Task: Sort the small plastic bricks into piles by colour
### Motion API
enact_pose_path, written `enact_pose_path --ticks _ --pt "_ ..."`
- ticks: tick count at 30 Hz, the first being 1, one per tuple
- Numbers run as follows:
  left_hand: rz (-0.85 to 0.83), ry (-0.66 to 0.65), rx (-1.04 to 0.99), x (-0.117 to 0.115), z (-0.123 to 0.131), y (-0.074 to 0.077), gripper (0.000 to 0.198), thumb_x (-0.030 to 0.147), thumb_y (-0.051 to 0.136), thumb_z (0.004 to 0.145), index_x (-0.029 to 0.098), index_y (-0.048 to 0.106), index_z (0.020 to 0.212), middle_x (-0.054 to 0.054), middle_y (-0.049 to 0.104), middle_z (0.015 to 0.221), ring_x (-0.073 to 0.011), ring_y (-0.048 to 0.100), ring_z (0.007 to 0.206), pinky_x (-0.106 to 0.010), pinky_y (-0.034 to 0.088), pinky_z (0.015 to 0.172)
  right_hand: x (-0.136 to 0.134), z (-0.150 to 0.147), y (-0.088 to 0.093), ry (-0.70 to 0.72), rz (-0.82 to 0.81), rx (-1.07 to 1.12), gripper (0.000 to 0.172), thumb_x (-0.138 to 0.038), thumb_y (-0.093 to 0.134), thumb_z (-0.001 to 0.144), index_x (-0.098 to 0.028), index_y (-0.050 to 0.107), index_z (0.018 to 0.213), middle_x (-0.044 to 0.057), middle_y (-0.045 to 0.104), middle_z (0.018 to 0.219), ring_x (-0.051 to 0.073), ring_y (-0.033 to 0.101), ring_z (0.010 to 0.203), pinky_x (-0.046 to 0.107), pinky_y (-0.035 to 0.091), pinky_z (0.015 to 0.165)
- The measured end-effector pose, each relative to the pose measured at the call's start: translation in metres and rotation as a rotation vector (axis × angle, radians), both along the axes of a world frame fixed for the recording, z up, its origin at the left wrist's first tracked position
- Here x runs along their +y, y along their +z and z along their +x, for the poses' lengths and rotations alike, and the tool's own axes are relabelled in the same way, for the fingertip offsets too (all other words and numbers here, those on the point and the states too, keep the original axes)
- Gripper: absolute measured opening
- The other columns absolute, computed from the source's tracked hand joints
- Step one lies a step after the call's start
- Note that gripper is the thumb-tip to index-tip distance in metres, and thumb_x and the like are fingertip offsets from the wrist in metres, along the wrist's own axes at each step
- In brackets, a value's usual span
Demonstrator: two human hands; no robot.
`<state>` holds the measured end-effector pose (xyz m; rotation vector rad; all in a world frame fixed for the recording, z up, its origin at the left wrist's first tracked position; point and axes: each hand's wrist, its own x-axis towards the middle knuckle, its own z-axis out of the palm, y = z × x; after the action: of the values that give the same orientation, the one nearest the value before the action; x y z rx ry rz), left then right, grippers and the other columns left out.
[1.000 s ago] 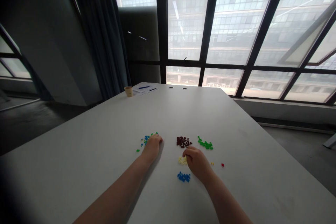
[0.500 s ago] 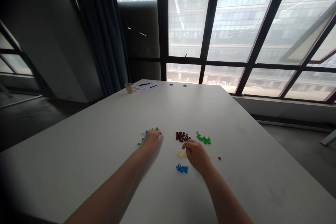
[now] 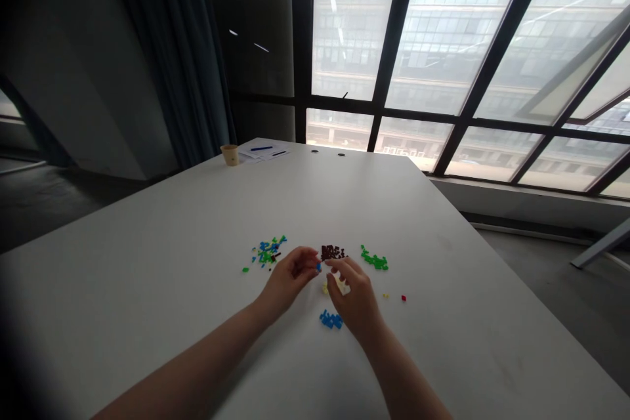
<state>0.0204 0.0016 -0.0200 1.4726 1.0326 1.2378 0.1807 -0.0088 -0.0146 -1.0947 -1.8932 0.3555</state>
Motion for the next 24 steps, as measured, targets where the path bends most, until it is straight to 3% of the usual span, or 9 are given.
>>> enact_pose_path --ticks 7,14,19,22,24 --pt "-0.003 -0.015 -0.074 -0.006 0.003 0.009 0.035 0.012 0.056 0.072 0.02 0.049 0.105 -0.004 0.066 0.088 -0.013 0.061 0.081 -0.028 0.048 0.078 -0.002 0.0 -0.001 0.011 0.036 -0.023 0.02 -0.022 0.055 0.076 -0.021 0.061 0.095 0.005 0.061 0.082 0.015 0.054 0.072 0.029 0.047 0.067" --pt "-0.02 -0.015 -0.06 -0.005 0.002 0.008 0.039 0.012 0.056 0.072 0.02 0.047 0.109 -0.004 0.067 0.089 -0.0136 0.061 0.084 -0.029 0.048 0.079 0.001 0.002 -0.001 0.027 0.088 -0.037 0.02 -0.023 0.053 0.08 -0.023 0.063 0.097 0.005 0.062 0.085 0.016 0.056 0.08 0.03 0.046 0.072" --pt "0.016 -0.085 -0.047 -0.006 0.004 0.005 0.044 0.011 0.055 0.073 0.021 0.044 0.114 -0.004 0.064 0.093 -0.013 0.061 0.084 -0.028 0.048 0.079 0.002 0.002 -0.001 0.064 0.076 -0.087 0.016 -0.022 0.051 0.081 -0.023 0.064 0.091 0.004 0.06 0.083 0.016 0.055 0.081 0.029 0.044 0.074" --pt "0.072 -0.061 0.124 -0.002 0.001 0.003 0.04 0.01 0.05 0.075 0.021 0.046 0.114 -0.005 0.061 0.097 -0.0123 0.059 0.082 -0.027 0.047 0.078 0.002 0.007 0.002 0.028 -0.01 -0.174 0.011 -0.023 0.054 0.079 -0.022 0.064 0.082 0.004 0.059 0.081 0.016 0.054 0.079 0.029 0.042 0.073" --pt "0.136 0.017 0.377 0.003 -0.006 0.002 0.035 0.007 0.045 0.076 0.019 0.051 0.109 -0.006 0.059 0.102 -0.0132 0.056 0.088 -0.029 0.044 0.083 0.003 0.012 0.002 -0.026 -0.127 -0.273 0.008 -0.022 0.057 0.075 -0.022 0.065 0.076 0.002 0.058 0.075 0.015 0.053 0.072 0.028 0.041 0.068"
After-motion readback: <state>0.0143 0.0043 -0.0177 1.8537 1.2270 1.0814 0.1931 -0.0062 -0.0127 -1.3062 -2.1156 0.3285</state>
